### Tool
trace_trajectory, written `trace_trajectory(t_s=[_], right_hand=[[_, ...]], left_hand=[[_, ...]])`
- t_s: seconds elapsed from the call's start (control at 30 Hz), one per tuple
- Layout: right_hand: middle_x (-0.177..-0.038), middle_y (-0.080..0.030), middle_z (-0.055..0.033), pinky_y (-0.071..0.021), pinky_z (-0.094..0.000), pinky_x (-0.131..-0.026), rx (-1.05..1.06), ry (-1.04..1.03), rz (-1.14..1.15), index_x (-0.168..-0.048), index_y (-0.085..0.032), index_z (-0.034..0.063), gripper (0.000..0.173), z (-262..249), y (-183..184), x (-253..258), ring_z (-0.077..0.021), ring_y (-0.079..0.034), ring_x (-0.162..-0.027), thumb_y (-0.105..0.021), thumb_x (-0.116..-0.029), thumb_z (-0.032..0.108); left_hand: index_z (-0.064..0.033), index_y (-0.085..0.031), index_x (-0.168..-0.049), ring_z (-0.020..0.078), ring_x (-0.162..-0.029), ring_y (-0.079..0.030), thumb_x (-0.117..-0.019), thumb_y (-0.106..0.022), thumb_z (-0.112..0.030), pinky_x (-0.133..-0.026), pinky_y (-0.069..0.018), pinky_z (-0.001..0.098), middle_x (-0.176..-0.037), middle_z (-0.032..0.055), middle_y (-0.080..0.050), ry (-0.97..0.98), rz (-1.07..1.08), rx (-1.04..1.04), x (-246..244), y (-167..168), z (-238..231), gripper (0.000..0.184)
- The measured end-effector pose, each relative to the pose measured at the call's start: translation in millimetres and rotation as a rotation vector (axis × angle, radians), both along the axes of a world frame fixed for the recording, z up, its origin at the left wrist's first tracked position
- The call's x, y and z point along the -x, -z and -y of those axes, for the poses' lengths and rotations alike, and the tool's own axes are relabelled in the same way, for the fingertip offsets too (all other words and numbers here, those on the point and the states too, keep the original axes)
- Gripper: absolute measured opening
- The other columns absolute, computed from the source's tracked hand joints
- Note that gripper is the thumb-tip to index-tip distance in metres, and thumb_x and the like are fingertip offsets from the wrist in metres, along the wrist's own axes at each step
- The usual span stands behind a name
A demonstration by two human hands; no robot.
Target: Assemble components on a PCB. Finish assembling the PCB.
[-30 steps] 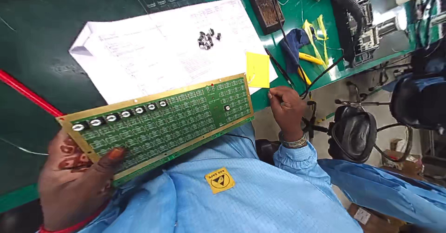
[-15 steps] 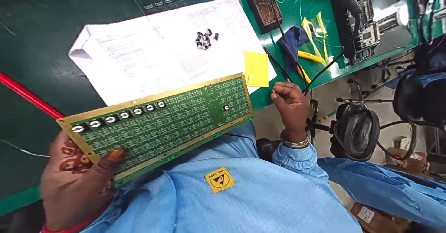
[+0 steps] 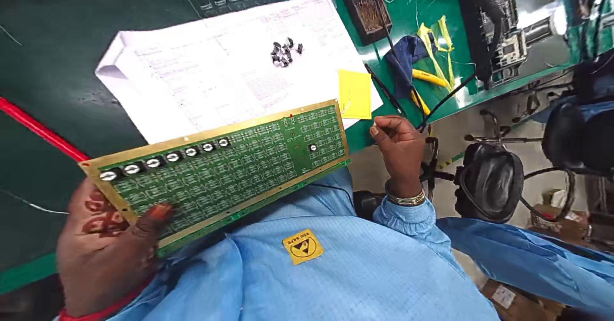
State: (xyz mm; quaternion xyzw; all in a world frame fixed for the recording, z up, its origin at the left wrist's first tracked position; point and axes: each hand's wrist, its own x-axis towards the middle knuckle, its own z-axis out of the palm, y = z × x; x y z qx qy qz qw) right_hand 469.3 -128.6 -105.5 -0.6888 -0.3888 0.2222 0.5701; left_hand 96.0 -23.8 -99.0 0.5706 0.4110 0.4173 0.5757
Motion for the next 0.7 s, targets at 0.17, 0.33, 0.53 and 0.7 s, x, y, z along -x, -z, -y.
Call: trace_trajectory(t_s=[0.17,0.33,0.53,0.7], right_hand=[[-0.11,-0.064,-0.0103,-0.0583,-0.0193,-0.075,0.044,0.031,0.127,-0.111,-0.071,-0.0043,0.024,-2.5,0.5,2.6,-0.0057,-0.065,-0.086,-0.071,-0.0874,-0.003],[-0.113,-0.068,-0.0104,-0.0601,-0.0225,-0.079,0.029,0.028,0.128,-0.102,-0.073,-0.0014,0.016,-1.8,2.1,2.4,-0.0088,-0.069,-0.096,-0.072,-0.0856,-0.005],[-0.115,-0.066,-0.011,-0.0596,-0.021,-0.076,0.098,0.023,0.142,-0.102,-0.073,-0.0023,0.019,-2.1,-1.3,1.6,-0.0071,-0.068,-0.091,-0.071,-0.0838,-0.007],[-0.11,-0.069,-0.0111,-0.0591,-0.0209,-0.078,0.079,0.025,0.214,-0.102,-0.075,-0.0024,0.014,-1.4,-1.3,-0.1,-0.0079,-0.068,-0.095,-0.069,-0.0891,-0.003]], left_hand=[[-0.0061,-0.04,-0.143,0.0058,-0.118,-0.063,-0.0897,-0.075,-0.022,-0.105,-0.0518,0.0265,-0.129,-0.0108,-0.065,0.009,0.004,-0.008,2.2,1.7,-0.5,0.066],[-0.0066,-0.04,-0.142,0.006,-0.117,-0.064,-0.0892,-0.075,-0.022,-0.104,-0.0525,0.0267,-0.127,-0.011,-0.065,0.005,0.009,0.001,2.3,2.0,-0.6,0.065],[-0.0068,-0.041,-0.141,0.0054,-0.117,-0.064,-0.0888,-0.075,-0.021,-0.104,-0.0521,0.0259,-0.127,-0.0114,-0.066,-0.002,0.008,-0.005,0.8,0.9,0.0,0.064],[-0.0065,-0.04,-0.141,0.0049,-0.116,-0.064,-0.0884,-0.076,-0.023,-0.103,-0.0527,0.025,-0.126,-0.012,-0.066,-0.009,0.0,0.007,-1.1,-1.8,0.6,0.066]])
